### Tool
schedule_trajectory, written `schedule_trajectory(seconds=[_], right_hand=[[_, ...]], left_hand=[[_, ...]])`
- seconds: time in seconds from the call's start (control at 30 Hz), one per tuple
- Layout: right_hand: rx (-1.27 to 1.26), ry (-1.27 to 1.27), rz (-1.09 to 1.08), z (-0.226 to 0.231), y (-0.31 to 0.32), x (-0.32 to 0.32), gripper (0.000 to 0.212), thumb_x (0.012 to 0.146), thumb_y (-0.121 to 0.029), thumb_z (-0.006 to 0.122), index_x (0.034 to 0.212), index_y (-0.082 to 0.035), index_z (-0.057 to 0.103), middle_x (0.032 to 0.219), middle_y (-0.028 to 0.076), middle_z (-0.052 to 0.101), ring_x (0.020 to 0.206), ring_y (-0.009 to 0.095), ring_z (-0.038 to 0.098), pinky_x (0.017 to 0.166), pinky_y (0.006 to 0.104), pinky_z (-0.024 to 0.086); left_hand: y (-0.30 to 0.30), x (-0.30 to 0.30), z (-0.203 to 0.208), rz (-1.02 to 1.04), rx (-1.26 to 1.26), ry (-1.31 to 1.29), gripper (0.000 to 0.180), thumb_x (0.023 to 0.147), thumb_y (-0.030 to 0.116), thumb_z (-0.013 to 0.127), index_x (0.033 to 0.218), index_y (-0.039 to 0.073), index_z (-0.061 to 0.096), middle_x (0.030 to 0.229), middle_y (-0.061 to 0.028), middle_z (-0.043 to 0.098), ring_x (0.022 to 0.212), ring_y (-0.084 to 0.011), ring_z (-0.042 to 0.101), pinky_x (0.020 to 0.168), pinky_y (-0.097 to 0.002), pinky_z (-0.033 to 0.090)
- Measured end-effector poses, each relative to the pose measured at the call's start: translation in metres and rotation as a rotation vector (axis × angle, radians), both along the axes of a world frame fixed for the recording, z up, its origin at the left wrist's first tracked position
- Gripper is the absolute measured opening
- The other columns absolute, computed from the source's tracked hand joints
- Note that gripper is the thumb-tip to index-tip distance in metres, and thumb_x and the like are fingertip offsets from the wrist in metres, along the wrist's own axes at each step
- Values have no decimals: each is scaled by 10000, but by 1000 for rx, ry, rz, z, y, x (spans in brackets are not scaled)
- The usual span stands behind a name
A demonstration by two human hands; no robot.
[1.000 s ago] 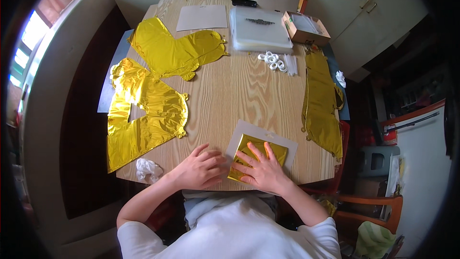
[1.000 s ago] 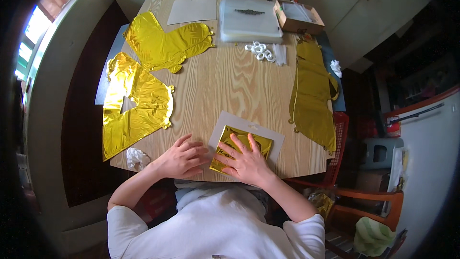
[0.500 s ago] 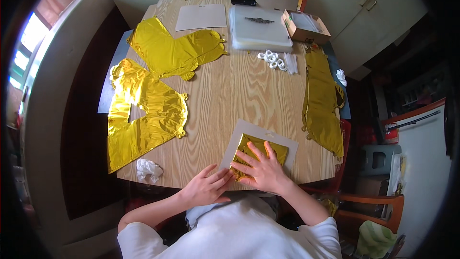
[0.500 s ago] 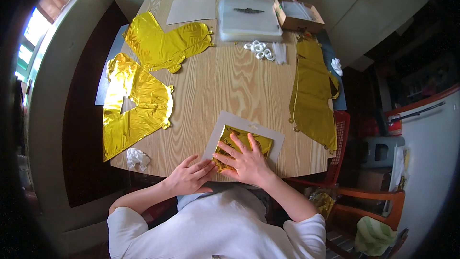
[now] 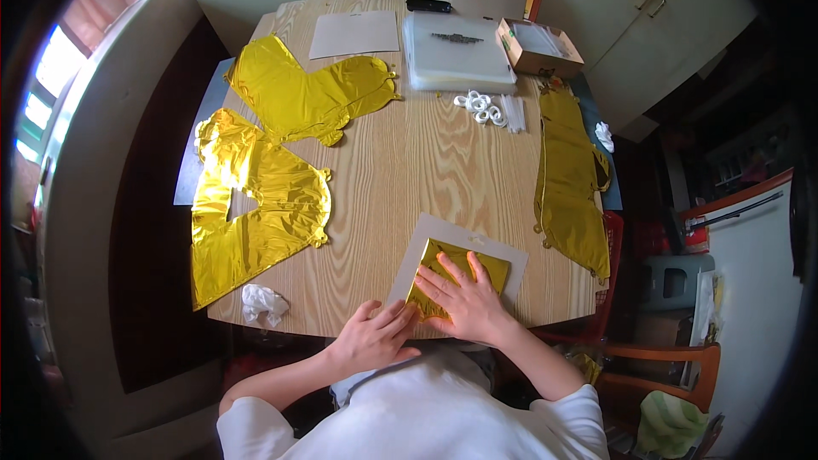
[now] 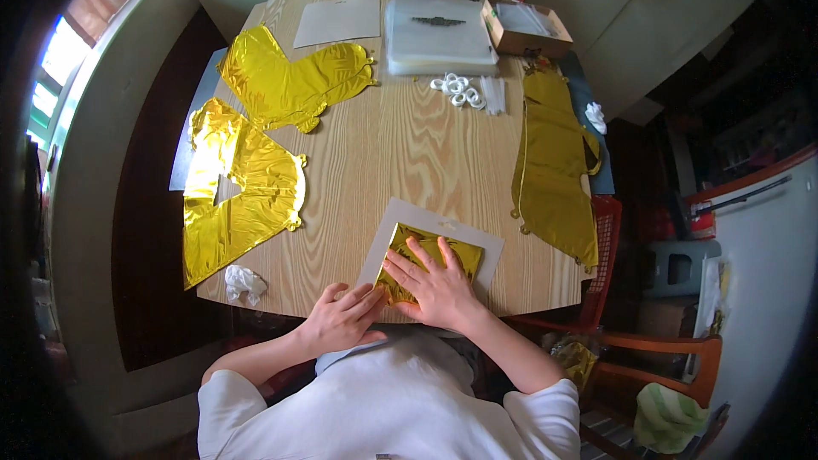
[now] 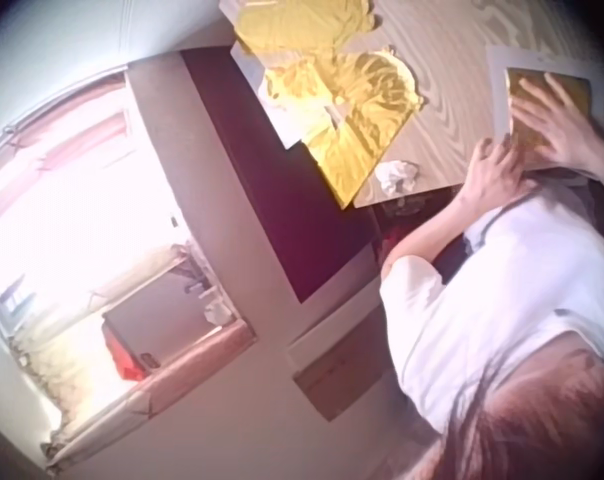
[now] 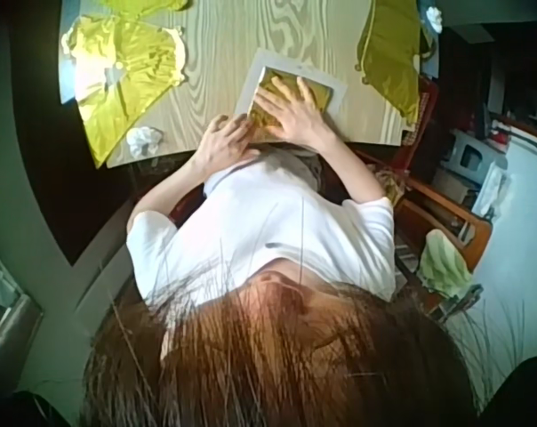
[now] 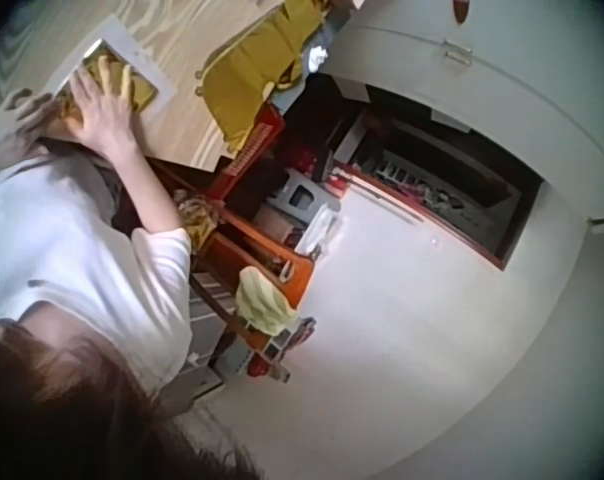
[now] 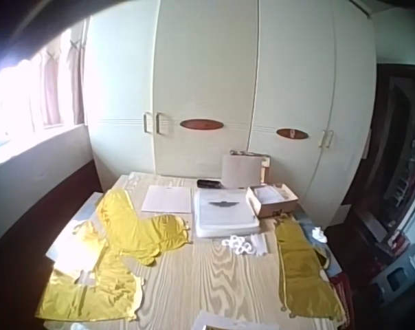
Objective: Folding gold-colored foil items and inserting them into cardboard packaging.
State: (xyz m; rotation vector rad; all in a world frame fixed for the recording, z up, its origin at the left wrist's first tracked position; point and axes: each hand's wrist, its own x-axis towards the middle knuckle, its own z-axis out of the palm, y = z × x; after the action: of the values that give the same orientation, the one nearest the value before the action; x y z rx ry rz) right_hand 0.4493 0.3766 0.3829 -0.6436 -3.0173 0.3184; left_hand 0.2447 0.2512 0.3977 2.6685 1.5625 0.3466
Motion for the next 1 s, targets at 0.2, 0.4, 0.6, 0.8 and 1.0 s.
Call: schedule_trajectory(seconds=[0.2, 0.4, 0.6, 0.8, 1.0], right_hand=[[-2, 49, -3, -4, 0, 1, 780, 831, -552, 617, 1482, -204, 365, 1546, -23, 323, 1440, 276, 261, 1139, 617, 138], [37, -14, -16, -2, -1, 1, 859, 846, -612, 554, 1482, -80, 333, 1562, 63, 282, 1448, 263, 246, 1161, 577, 128], [53, 12, -29, -5, -1, 3, 922, 859, -652, 497, 1471, 11, 309, 1561, 144, 261, 1455, 260, 232, 1175, 544, 112], [47, 30, -42, -6, -1, 4, 935, 856, -669, 486, 1464, 20, 314, 1541, 184, 281, 1450, 302, 236, 1177, 535, 126], [-7, 53, -191, -1, 0, 19, 998, 819, -704, 512, 1455, 38, 310, 1534, 219, 263, 1450, 369, 191, 1173, 543, 129]], left_hand=[[13, 7, -13, 16, 69, -38, 359, 829, 317, 649, 1112, 97, 677, 1208, -8, 619, 1125, -127, 552, 891, -358, 410], [37, 1, -13, 60, 75, -95, 379, 782, 228, 664, 1131, 80, 668, 1222, -21, 617, 1139, -137, 545, 894, -349, 402], [61, -4, -14, 32, -16, 53, 588, 851, 460, 614, 1258, 36, 590, 1385, -97, 525, 1315, -199, 440, 996, -431, 362], [80, -8, -5, -10, -174, 139, 889, 819, 667, 531, 1410, 9, 436, 1556, -129, 294, 1423, -235, 294, 1071, -488, 319], [82, -6, 0, -14, -203, 123, 1028, 771, 721, 548, 1457, -16, 337, 1559, -141, 280, 1432, -244, 278, 1093, -479, 296]])
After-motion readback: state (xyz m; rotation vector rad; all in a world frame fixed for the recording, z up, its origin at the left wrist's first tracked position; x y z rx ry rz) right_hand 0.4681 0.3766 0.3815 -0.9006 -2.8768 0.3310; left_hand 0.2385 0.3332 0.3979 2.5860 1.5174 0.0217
